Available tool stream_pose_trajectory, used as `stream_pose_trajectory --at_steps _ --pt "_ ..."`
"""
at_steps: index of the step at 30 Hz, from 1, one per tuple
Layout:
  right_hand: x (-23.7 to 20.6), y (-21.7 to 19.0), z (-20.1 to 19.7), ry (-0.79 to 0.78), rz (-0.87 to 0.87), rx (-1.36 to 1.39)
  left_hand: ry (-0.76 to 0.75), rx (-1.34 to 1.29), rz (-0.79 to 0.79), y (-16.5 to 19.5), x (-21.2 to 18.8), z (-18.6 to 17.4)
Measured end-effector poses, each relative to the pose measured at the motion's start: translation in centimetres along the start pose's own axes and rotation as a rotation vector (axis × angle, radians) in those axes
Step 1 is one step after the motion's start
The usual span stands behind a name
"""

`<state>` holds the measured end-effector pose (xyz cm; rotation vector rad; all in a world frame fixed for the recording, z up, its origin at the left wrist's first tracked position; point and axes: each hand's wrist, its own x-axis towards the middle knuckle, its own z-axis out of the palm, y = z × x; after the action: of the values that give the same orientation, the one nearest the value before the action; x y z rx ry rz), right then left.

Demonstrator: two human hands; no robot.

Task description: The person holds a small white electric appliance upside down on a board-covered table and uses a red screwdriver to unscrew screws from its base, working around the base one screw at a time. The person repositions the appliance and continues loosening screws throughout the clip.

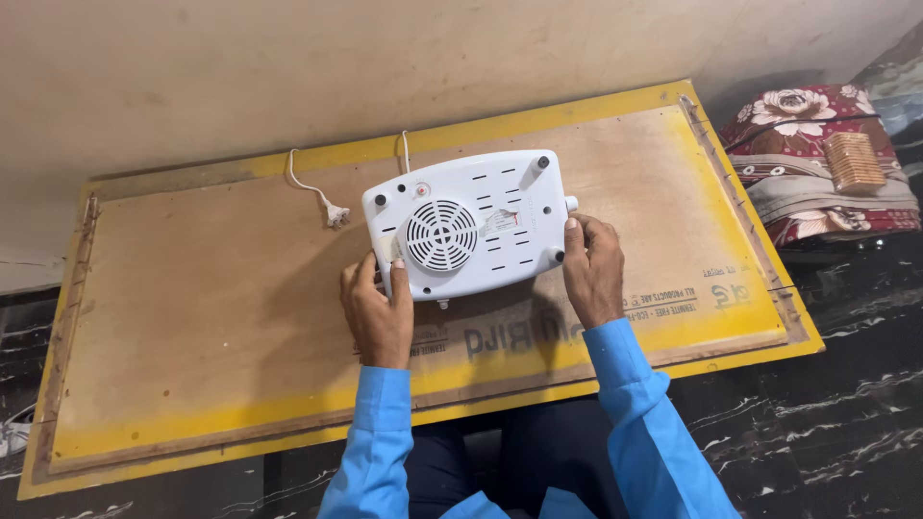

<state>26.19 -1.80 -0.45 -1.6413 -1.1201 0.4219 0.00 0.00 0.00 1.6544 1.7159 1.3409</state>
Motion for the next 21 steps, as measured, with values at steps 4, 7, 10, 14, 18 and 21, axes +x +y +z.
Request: stream_pose_trajectory --at_steps 4,7,10,14,18,21 --pt "0.2 -0.4 0.0 0.012 0.069 -0.041 0.042 0.114 0.029 0.7 -0.1 0.1" --pt "0.0 -0.7 0.2 0.029 0.039 -0.052 0.048 0.148 0.046 1.3 -0.1 0.0" --pt "0.0 -0.9 0.2 0.043 0.027 -0.064 0.051 0.155 0.074 1.9 -0.4 0.0" --pt "0.0 -1.2 0.2 0.024 0.077 -0.089 0.035 0.190 0.046 2.4 -0.4 0.2" --pt "0.3 -1.3 0.3 0.035 0.003 -0.132 0.043 0.200 0.048 2.4 -0.5 0.4" --pt "0.3 -1.3 0.3 0.033 0.039 -0.150 0.020 0.228 0.049 2.2 -0.6 0.3"
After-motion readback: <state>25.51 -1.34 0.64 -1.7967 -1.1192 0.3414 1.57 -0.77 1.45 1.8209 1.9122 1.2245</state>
